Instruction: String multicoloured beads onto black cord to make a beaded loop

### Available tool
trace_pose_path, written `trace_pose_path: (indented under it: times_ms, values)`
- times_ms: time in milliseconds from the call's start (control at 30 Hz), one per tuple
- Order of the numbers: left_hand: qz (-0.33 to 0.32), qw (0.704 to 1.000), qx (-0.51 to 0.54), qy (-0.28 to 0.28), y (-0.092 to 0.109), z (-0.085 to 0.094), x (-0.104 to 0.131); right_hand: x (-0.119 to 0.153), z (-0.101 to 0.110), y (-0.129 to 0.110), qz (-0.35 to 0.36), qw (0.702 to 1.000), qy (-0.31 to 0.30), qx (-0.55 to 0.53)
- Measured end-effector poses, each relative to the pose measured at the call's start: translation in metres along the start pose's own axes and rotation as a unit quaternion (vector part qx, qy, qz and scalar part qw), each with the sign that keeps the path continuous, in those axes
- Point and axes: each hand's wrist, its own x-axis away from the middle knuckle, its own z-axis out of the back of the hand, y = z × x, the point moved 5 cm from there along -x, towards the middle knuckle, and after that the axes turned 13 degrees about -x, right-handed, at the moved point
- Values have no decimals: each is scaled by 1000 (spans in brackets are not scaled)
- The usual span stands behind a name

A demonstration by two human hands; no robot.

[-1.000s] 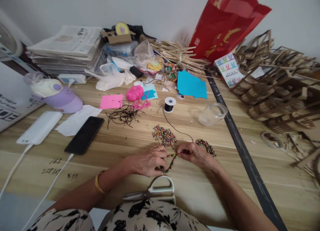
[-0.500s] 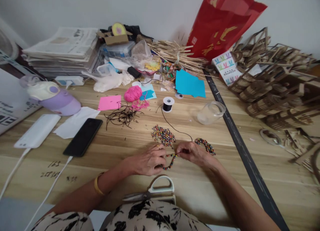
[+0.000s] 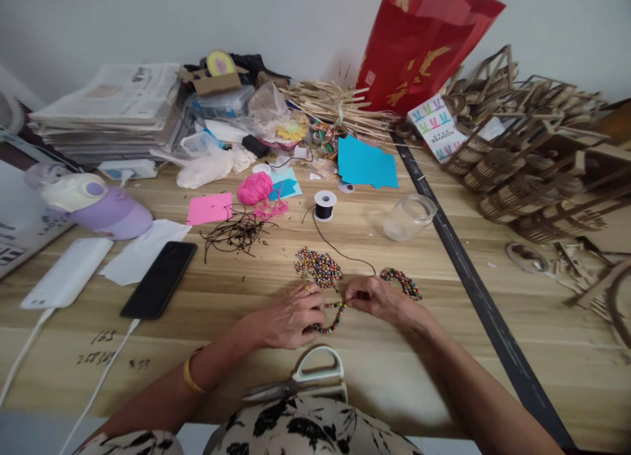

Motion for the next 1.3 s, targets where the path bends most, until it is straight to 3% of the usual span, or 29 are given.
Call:
trace_pose_path:
  times_ms: [600, 1300]
  values:
    - [-1, 1000, -12, 14, 3, -1, -4, 0, 0, 7, 20, 1000, 3, -3]
    - [33, 999, -33, -14, -3, 1, -3, 0, 0, 7, 39, 999, 6, 5]
